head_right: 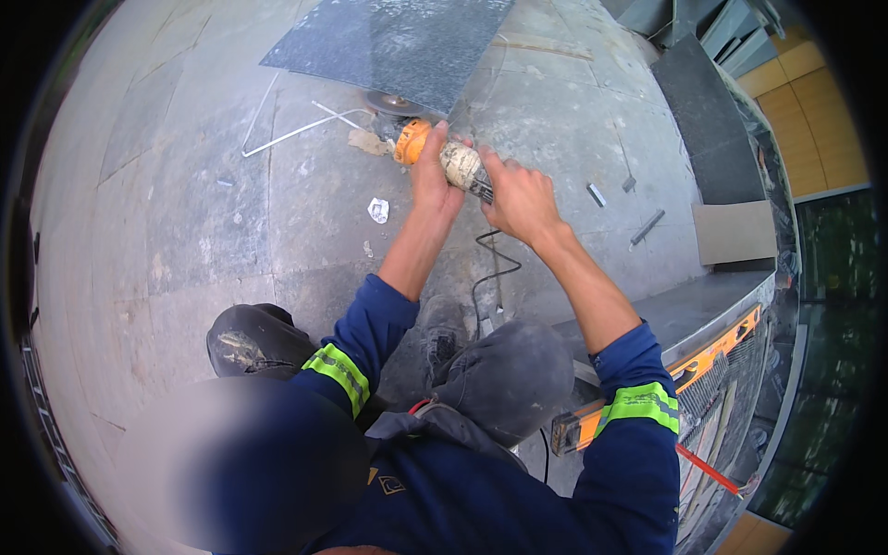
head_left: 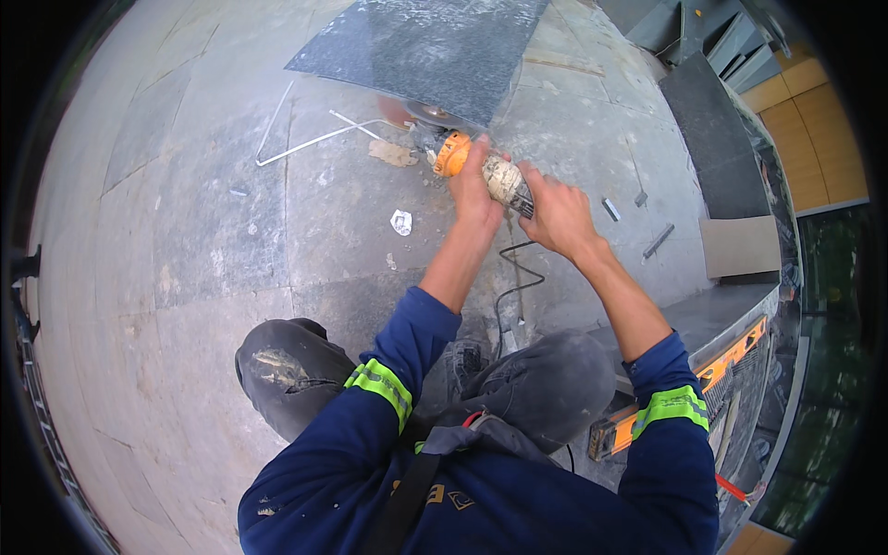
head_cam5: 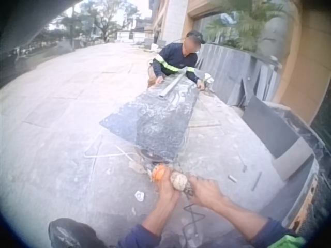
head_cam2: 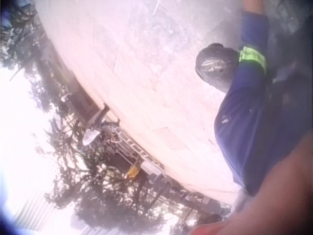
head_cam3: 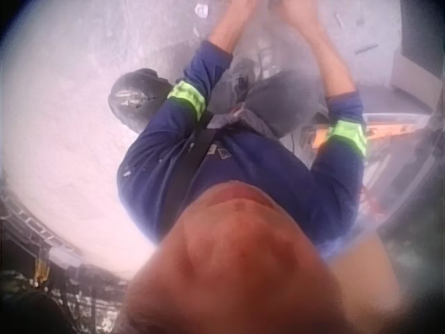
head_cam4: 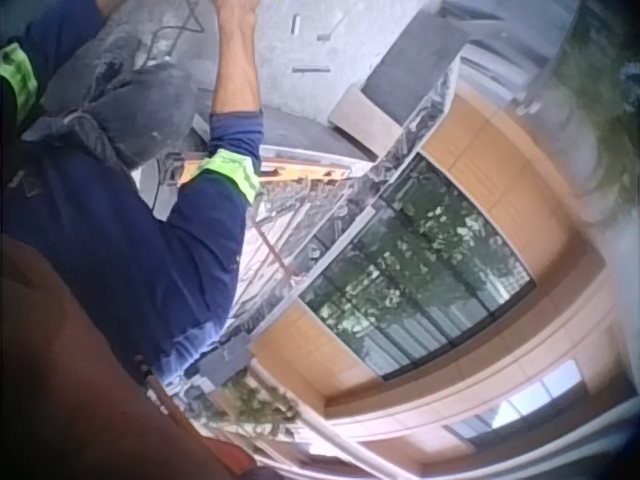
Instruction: The person uses an angle grinder to cut a large rectangular stone tile on the ground. The person holds the grinder with both hands and moves it along the tile edge, generating dust. Another worker is visible nearby handling other tiles.
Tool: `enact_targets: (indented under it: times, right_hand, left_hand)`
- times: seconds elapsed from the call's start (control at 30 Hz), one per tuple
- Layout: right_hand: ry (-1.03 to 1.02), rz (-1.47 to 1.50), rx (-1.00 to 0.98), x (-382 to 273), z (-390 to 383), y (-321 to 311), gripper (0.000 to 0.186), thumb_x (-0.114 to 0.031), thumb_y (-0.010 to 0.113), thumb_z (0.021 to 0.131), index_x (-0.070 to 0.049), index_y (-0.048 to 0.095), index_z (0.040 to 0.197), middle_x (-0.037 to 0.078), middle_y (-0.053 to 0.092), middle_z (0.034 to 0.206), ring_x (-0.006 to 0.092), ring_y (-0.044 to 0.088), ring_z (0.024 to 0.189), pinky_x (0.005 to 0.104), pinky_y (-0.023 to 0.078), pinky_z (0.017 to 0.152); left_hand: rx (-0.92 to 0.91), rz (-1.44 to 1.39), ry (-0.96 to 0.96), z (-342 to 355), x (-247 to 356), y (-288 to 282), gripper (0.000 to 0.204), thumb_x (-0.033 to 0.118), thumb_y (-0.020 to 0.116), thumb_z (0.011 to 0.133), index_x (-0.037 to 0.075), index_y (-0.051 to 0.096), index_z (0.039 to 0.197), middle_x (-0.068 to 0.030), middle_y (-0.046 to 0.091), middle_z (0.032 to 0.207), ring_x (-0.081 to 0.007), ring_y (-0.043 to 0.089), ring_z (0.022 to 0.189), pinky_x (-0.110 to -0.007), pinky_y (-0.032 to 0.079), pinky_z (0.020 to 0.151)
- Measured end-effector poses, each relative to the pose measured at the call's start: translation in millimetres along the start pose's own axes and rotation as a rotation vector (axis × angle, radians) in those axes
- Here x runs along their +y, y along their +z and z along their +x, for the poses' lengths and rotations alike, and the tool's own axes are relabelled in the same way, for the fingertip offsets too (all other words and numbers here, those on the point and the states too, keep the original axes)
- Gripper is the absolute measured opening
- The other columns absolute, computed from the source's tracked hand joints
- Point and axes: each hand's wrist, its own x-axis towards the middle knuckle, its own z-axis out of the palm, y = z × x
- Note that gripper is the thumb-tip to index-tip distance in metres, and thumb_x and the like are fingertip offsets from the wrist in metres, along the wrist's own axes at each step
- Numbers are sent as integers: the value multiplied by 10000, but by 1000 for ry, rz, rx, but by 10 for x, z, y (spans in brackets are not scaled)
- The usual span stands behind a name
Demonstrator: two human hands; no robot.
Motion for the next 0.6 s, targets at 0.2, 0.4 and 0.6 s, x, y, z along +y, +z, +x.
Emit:
enact_targets:
  times: [0.2, 0.4, 0.6]
  right_hand:
    - [19, 29, -19, 156, -284, -100, 865, -155, 864, 768, -148, 478, 1542, 205, 761, 1152, 436, 745, 1065, 546, 600, 887]
    - [42, -2, -26, 153, -354, -186, 865, -162, 867, 777, -162, 480, 1550, 200, 758, 1131, 444, 751, 1027, 551, 608, 869]
    - [-17, 4, 14, 144, -222, -84, 847, -158, 859, 785, -158, 484, 1545, 209, 757, 1104, 461, 757, 986, 564, 612, 839]
  left_hand:
    - [23, -25, -2, -272, -247, 36, 250, 70, 788, 934, 17, 645, 1132, -93, 708, 966, -238, 754, 817, -406, 647, 725]
    - [11, -25, 18, -359, -310, 82, 243, 68, 781, 938, 11, 646, 1133, -87, 704, 968, -228, 752, 837, -391, 633, 733]
    - [19, -23, 49, -249, -234, 38, 244, 71, 771, 940, 5, 651, 1142, -86, 700, 977, -231, 751, 841, -392, 633, 735]
